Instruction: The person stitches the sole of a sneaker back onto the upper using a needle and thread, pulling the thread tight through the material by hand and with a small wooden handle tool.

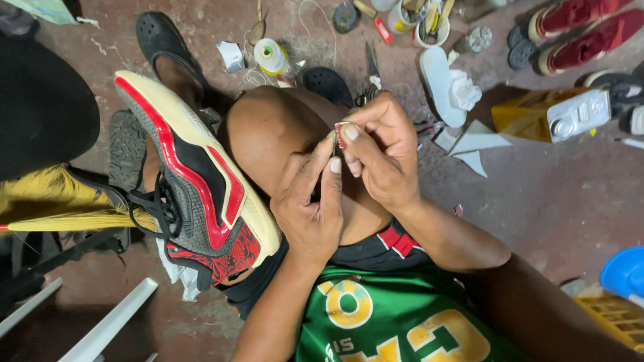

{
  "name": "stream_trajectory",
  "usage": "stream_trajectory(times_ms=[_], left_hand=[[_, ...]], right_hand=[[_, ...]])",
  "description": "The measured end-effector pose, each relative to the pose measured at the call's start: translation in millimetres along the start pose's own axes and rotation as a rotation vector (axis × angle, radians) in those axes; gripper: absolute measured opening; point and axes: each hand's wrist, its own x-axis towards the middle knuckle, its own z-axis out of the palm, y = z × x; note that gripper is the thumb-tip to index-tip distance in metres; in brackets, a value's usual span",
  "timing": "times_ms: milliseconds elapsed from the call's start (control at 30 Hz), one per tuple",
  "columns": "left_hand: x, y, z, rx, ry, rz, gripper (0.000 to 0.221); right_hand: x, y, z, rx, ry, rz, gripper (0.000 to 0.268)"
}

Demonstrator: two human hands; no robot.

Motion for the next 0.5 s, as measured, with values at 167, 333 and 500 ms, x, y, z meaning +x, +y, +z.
stream_trajectory(times_ms=[167, 333, 500], left_hand=[[-2.2, 1.0, 0.7, 0.018, 0.008, 0.017, 0.027], [0.2, 0.5, 2.1, 0.018, 0.017, 0.017, 0.027], [-1.9, -1.7, 1.2, 0.010, 0.006, 0.023, 0.028]], right_hand=[[-0.1, -0.4, -1.4, -0.079, -0.064, -0.034, 0.004], [0.5, -5.8, -0.1, -0.186, -0.096, -0.076, 0.005], [-4.3, -2.6, 3.9, -0.164, -0.036, -0.016, 0.006]])
